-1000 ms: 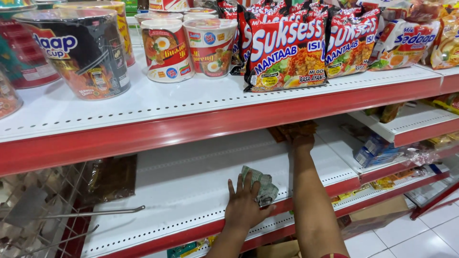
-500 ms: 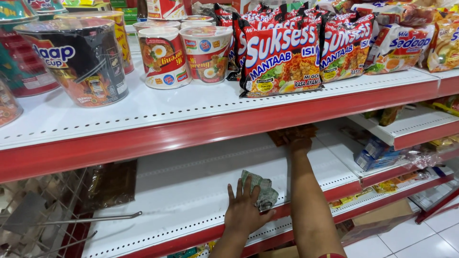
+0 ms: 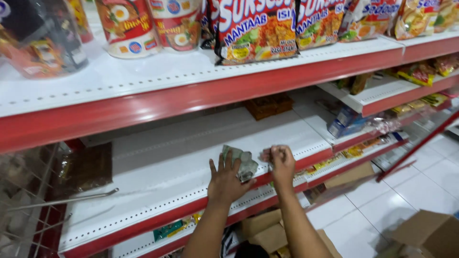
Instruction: The person is counting paper money and placing individual seasoning or food packets into a cardboard box while seated in a store aisle.
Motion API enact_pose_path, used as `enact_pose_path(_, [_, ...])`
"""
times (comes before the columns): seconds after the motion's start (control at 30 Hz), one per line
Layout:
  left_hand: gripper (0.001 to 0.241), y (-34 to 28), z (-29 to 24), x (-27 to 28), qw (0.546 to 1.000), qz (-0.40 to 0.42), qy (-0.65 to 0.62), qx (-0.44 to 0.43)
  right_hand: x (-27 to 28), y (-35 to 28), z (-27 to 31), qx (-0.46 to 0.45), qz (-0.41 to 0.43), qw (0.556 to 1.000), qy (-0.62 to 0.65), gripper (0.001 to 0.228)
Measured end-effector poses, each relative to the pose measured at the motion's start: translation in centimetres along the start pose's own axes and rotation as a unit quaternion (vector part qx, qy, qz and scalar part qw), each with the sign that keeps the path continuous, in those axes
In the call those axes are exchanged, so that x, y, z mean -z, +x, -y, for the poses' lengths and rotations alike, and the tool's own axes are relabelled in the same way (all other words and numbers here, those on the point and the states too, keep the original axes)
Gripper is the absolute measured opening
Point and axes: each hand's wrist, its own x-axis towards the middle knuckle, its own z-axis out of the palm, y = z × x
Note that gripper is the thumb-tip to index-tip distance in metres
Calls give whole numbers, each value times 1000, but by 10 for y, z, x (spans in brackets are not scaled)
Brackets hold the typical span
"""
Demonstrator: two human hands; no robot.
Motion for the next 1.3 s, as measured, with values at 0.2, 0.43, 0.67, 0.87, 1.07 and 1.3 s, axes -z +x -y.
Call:
enact_pose_path(0.2, [84,0,7,-14,999,-38,17,-25,119,-211,-75,-85,-35,987,-128,21])
enact_pose_path(0.43, [68,-6,15,-24,988,-100,-89,-76,427,-480,-343,-488,-155,854,-90,37])
enact_pose_path(0.67, [67,-47,-12,-33,972,-154,-124,-125,393,-542,-253,-471,24,852,-227,36])
enact_pose_path(0.87, [46,-120,-62,-187,973,-40,-22,-226,272,-441,-179,-353,10,873,-336,24])
enact_pose_path(1.07, [60,-152,-67,-246,989,43,-122,-74,273,-399,-224,-237,-48,863,-443,23])
enact_pose_path(1.3, [53,-135,-49,-251,982,32,-181,-39,312,-407,-281,-316,-56,803,-502,30])
